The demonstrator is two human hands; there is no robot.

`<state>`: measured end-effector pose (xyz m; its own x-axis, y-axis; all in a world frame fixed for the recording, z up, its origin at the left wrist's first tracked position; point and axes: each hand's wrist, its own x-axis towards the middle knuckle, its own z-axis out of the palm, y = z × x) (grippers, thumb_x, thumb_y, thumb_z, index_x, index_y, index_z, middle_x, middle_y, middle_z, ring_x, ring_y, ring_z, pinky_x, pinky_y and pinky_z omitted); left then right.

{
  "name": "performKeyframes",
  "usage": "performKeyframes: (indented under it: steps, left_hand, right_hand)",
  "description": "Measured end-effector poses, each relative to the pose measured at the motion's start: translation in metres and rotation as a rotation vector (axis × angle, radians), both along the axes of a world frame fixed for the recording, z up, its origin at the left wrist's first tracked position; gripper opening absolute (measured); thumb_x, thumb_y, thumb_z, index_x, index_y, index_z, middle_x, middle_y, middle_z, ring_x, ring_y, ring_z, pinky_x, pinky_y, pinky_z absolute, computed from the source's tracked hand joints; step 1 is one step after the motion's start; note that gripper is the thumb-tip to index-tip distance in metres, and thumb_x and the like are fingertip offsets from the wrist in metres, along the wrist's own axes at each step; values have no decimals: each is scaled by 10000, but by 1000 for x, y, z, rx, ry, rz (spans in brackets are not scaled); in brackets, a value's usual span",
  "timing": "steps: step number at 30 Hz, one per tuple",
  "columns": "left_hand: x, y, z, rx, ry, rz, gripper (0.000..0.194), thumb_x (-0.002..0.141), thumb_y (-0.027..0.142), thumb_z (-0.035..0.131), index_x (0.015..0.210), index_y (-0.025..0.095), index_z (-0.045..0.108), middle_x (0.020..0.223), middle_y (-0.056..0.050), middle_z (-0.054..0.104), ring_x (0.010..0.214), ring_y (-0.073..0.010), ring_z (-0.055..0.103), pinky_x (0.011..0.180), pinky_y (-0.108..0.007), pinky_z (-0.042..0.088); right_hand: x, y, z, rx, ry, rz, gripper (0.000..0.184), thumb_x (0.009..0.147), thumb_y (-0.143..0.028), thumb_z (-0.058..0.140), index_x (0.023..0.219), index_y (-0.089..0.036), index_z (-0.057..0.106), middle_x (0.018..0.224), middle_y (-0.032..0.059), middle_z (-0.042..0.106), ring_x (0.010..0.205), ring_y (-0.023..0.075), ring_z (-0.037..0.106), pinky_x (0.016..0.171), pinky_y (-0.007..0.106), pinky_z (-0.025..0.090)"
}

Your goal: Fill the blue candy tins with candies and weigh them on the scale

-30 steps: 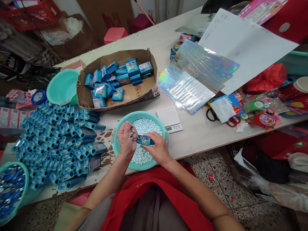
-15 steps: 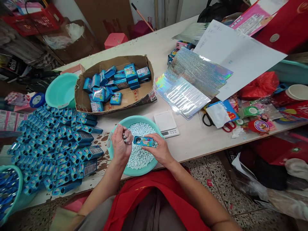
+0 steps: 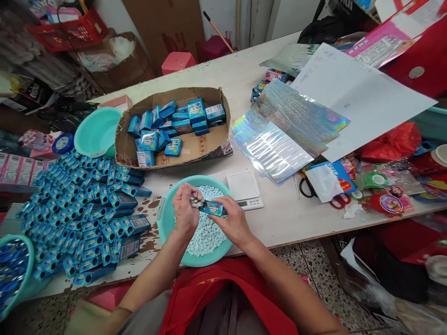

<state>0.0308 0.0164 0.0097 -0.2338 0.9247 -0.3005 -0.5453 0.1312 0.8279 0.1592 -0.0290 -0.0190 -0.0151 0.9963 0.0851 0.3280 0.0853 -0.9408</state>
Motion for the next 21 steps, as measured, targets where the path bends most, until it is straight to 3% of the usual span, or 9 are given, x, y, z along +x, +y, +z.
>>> performKeyframes:
  steps: [3,7,9,12,14,16,18,21]
  left_hand:
    - [5,5,-4,18,56,17,407,727,472,686,599,165,452,540,44,427,477,-54,439,455,-177,353]
    - [-15,5,-18,-79,98,-17,396,735,524,642,630,180,475,515,64,375,391,-43,305,374,-176,219]
    - [-35,3,-24,-115,282,-178,363,684,513,683,633,191,525,539,39,457,438,-75,398,405,-186,283]
    - [-71,14,-26,-62,670,-427,270,575,392,782,740,224,651,791,-36,649,749,-183,584,632,-256,440]
    - [-94,45,-23,-16,870,-390,285,611,360,757,859,246,676,890,-43,666,859,-216,587,756,-291,436]
    - [-114,96,-22,-30,1061,-284,272,687,359,694,923,231,650,864,-46,658,875,-226,589,796,-298,419]
    - [-127,154,-29,-158,1312,-300,308,654,312,718,913,193,602,905,-81,653,977,-276,579,835,-322,402]
    - [-131,222,-50,-463,1402,-436,478,523,228,797,907,157,521,1042,-179,631,1104,-363,527,865,-383,386]
  right_hand:
    - [-9,3,-6,-2,-13,-2,292,738,-292,719,1013,-246,633,975,50,645,942,222,613,837,377,502]
    - [-3,7,-3,-52,41,6,304,716,-313,739,995,-239,645,944,38,648,909,217,622,819,366,510]
    - [10,7,1,-89,94,-22,317,705,-336,747,989,-237,647,947,39,645,890,215,627,797,357,520]
    - [40,7,-4,-106,161,-163,338,710,-361,739,1004,-234,631,968,45,633,877,211,626,778,350,529]
    - [61,12,-21,-103,162,-305,367,703,-378,738,1014,-225,615,962,46,622,852,207,623,774,362,528]
    - [76,21,-47,-94,121,-426,407,677,-412,746,1001,-207,607,946,47,610,844,212,614,786,390,521]
    - [84,32,-75,-78,72,-483,431,665,-455,739,979,-192,606,929,50,600,855,222,602,805,421,512]
    - [85,46,-100,-32,8,-450,439,704,-486,698,1008,-187,598,962,64,597,912,240,591,851,470,494]
